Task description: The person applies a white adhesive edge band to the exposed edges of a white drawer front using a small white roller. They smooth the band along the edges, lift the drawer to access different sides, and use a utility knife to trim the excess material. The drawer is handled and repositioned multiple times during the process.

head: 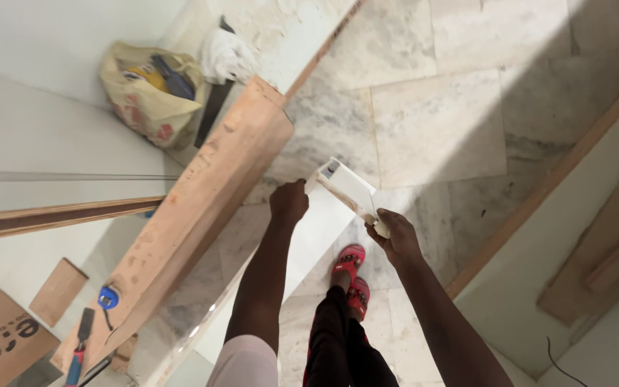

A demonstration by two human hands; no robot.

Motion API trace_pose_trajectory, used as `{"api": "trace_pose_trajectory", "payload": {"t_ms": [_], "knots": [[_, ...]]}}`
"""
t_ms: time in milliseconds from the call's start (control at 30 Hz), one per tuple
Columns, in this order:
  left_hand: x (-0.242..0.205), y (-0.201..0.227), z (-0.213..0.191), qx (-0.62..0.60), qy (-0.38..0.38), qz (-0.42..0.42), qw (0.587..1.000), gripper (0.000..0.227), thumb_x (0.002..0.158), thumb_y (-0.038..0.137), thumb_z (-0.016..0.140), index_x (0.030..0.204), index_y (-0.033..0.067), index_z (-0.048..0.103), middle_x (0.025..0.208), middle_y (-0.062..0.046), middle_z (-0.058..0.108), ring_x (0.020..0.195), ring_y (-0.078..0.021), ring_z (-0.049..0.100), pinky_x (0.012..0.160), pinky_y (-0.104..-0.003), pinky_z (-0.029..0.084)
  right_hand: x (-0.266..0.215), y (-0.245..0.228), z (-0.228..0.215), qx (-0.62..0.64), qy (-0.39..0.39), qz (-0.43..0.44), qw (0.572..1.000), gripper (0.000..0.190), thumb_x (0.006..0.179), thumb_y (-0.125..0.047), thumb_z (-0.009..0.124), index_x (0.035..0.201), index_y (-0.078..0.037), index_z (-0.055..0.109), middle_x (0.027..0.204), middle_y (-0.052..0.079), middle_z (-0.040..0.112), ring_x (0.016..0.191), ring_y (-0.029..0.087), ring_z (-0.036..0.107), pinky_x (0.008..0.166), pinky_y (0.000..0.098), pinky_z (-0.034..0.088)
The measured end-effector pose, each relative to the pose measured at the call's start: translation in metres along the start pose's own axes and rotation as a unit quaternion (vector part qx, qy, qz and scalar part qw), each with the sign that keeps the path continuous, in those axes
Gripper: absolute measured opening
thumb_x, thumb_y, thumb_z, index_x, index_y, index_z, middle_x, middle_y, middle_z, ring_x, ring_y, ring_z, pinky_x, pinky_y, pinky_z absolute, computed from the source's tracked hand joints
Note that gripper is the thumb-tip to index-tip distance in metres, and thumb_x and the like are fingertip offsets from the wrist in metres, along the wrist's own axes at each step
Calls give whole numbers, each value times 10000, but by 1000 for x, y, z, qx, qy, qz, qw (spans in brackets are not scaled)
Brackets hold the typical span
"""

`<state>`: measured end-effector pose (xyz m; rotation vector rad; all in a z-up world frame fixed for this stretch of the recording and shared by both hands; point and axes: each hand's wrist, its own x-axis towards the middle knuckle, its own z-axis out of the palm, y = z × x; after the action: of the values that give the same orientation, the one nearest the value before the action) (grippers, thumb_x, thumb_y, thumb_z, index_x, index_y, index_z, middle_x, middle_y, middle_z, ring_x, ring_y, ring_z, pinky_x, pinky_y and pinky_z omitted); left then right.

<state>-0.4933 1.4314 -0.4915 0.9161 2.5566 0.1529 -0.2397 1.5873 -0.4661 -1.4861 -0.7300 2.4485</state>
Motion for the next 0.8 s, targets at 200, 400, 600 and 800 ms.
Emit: {"api": "trace_pose_trajectory", "payload": {"t_ms": [200,400,600,800], "knots": [[48,-9,54,14,-16,-15,1000,222,864,139,643,1070,125,726,961,-156,759,913,-369,733,780,-510,581,16,10,-20,-4,20,38,999,355,965,-233,663,1208,15,588,1169,134,655,1061,293,712,904,410,593],[71,3,69,46,-78,-43,995,228,888,152,646,1103,132,718,1007,-138,760,956,-350,733,801,-497,586,14,46,-62,-15,49,81,995,337,967,-225,641,1204,11,602,1166,152,678,1058,302,706,903,422,608],[84,7,85,47,-80,-48,995,251,878,141,649,1119,127,718,1005,-140,759,959,-351,729,795,-499,581,-4,81,-87,7,72,128,989,306,966,-184,645,1191,19,605,1131,148,681,1021,280,727,906,402,614],[81,9,81,49,-85,-46,994,336,888,164,669,1223,145,681,996,-138,757,955,-345,734,801,-496,583,-8,101,-93,3,74,147,986,321,943,-218,681,1164,4,611,1051,125,706,921,241,720,842,385,611]]}}
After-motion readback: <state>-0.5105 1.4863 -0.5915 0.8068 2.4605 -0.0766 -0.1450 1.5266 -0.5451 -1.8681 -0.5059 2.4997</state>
